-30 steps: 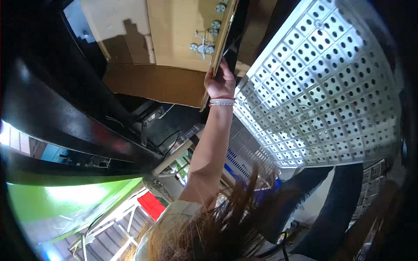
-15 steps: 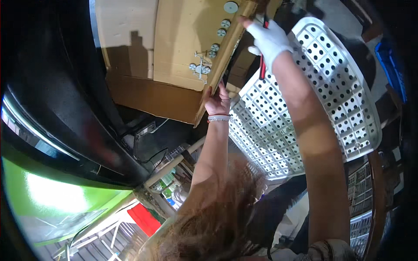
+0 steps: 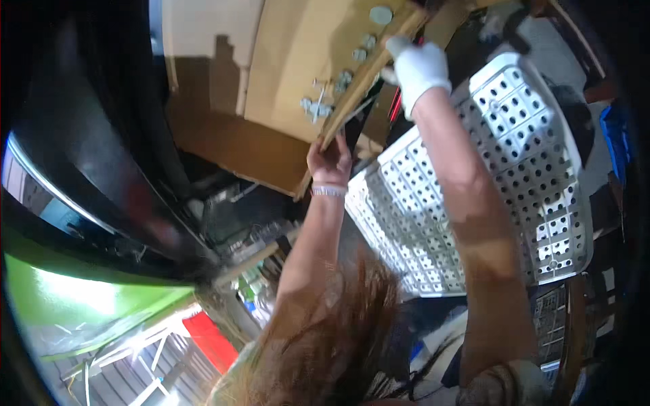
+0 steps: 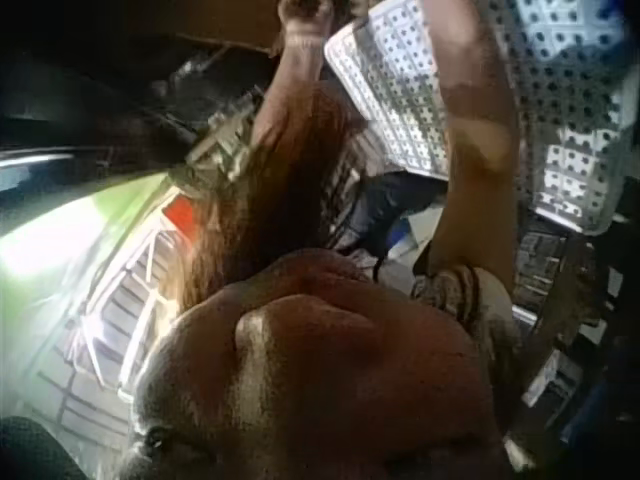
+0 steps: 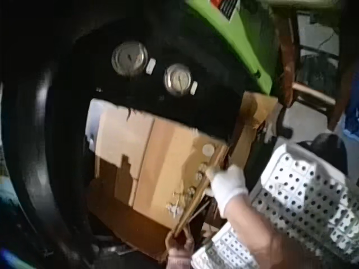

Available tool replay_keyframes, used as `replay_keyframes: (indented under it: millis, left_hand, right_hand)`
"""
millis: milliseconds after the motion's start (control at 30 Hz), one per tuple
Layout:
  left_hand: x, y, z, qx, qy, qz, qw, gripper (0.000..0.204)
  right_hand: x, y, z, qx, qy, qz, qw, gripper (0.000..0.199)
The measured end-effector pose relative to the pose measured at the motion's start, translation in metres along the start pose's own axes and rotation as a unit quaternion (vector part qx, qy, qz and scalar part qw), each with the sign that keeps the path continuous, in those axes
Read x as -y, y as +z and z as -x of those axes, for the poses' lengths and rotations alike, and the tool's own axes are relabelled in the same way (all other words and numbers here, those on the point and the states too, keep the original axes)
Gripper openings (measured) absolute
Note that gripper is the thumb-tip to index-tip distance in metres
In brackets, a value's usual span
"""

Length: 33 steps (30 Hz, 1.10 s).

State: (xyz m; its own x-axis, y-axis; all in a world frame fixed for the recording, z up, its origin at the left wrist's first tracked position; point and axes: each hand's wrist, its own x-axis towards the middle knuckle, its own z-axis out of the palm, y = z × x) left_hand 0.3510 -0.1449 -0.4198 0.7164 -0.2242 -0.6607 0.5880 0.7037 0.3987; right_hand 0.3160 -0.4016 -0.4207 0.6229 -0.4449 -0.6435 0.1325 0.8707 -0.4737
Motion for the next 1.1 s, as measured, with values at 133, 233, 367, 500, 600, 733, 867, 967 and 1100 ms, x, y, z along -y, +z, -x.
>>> replay_keyframes:
  millis: [133, 233, 367, 500, 600, 733, 867, 967, 1100]
  left_hand:
    - [-0.001, 0.004, 0.002, -0.02, 0.031, -0.046, 0.998, 0.037]
    - [0.008, -0.008, 0.023, -0.014, 0.034, -0.161, 0.986, 0.046]
    - [-0.029, -0.06, 0.062, -0.146, 0.101, -0.174, 0.969, 0.051]
    - [-0.087, -0.082, 0.056, -0.174, 0.137, -0.224, 0.949, 0.046]
    - [-0.09, -0.096, 0.048, -0.187, 0.125, -0.194, 0.955, 0.041]
    - [-0.09, -0.093, 0.056, -0.294, 0.171, -0.297, 0.893, 0.038]
    - [-0.182, -0.099, 0.055, -0.252, 0.366, -0.637, 0.63, 0.041]
    - [-0.223, -0.076, 0.04, -0.221, 0.306, -0.598, 0.707, 0.042]
    - [-0.185, -0.064, 0.027, -0.273, 0.352, -0.586, 0.677, 0.039]
  right_hand:
    - [-0.004, 0.0, -0.007, -0.017, 0.009, 0.075, 0.997, 0.044]
    - [0.009, -0.002, -0.003, -0.006, 0.025, 0.088, 0.996, 0.051]
    - [0.009, -0.003, 0.001, -0.007, 0.013, 0.098, 0.995, 0.046]
    - [0.002, 0.009, 0.005, 0.002, 0.017, 0.092, 0.996, 0.038]
    - [0.01, 0.0, 0.005, 0.026, 0.009, 0.098, 0.995, 0.041]
    - [0.004, -0.006, 0.002, -0.015, -0.003, 0.106, 0.994, 0.041]
    - [0.001, 0.006, 0.005, -0.021, -0.004, 0.083, 0.996, 0.044]
    - [-0.002, 0.013, 0.009, -0.034, -0.006, 0.053, 0.998, 0.044]
    - [-0.012, 0.004, -0.003, -0.03, 0.004, 0.085, 0.996, 0.039]
